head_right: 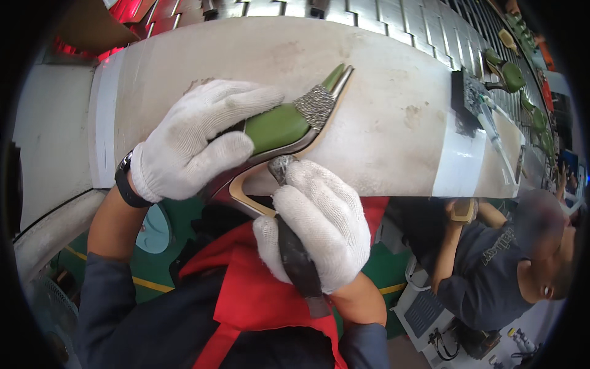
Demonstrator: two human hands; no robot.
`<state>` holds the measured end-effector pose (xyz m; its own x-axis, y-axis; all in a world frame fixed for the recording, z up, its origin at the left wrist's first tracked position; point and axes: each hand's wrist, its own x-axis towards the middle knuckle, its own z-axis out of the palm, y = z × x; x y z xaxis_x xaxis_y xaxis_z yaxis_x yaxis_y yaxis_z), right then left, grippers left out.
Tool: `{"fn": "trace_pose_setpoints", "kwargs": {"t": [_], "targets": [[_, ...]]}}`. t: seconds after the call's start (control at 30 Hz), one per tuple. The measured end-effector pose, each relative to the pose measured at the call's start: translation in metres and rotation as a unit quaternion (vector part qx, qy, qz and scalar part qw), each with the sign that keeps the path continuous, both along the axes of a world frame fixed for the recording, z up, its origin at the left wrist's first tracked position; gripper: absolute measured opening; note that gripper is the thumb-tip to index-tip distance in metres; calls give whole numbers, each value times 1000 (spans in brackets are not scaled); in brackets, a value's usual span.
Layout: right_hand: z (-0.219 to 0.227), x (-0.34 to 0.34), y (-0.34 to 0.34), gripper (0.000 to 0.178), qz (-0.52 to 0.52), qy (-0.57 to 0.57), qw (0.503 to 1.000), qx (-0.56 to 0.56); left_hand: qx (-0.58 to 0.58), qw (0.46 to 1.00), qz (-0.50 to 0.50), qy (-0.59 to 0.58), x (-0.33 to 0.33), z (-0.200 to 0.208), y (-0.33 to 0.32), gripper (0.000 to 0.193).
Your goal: The person aligns and presses outsoles onto high-heeled shoe lasts by hand, hammers along the edges and heels with a hammer, and places the assembled shoes onto a conveyor.
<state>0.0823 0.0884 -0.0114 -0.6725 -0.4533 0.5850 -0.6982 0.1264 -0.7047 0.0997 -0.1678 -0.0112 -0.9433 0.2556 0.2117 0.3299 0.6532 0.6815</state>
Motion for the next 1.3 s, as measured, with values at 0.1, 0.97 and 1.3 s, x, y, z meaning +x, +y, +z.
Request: {"fn": "trace_pose_setpoints", "kwargs": {"t": [0.1,0.97,1.3], "targets": [[12,6,-8,31,60,-33,992,110,26,999,-21,25,-3,-7,-2,50],[6,-3,12,42,66,-149,985,-61,-28,999,17,-18,-6,12,11,71],[37,-82,16,34,-44,-379,924,-33,-104,993,34,-34,-37,17,57,85]]}}
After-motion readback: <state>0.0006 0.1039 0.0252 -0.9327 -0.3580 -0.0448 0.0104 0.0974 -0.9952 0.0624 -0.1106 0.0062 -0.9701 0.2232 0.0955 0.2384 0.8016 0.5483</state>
